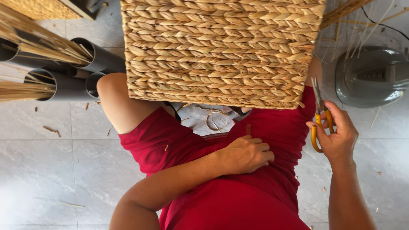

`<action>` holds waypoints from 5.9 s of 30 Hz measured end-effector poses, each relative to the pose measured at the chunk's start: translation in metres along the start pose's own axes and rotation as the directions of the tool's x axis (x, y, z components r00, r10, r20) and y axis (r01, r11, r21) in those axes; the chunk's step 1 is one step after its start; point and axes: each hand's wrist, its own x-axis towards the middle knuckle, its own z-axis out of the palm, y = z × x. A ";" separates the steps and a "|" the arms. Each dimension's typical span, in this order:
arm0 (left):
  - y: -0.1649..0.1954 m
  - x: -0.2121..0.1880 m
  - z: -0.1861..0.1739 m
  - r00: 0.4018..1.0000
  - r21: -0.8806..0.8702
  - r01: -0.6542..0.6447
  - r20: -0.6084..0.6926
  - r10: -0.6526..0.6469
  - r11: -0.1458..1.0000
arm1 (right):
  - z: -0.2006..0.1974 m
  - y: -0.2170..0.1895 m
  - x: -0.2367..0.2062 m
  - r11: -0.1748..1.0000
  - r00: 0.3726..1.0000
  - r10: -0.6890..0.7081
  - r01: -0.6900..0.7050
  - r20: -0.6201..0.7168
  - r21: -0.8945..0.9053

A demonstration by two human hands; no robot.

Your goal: The person sits on the floor with a woven water-hyacinth basket on their lap and uses scissors to trim the protruding bamboo stick ends along the basket's rim. They rotate the basket to reach each side, pull off cut pieces by hand, and brush loose debris off the woven surface.

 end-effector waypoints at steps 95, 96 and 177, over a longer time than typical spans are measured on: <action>-0.080 0.134 -0.069 0.989 0.217 -0.050 0.146 0.018 0.975 | 0.007 -0.005 0.006 0.868 0.945 -0.312 0.325 0.095 -0.375; -0.079 0.135 -0.067 0.990 0.208 -0.053 0.139 0.025 0.977 | 0.007 -0.004 0.007 0.864 0.943 -0.317 0.331 0.103 -0.379; -0.048 0.018 -0.116 0.930 0.314 0.312 -0.294 -0.221 0.897 | -0.014 -0.096 0.059 0.772 0.815 -0.470 0.566 0.339 -0.290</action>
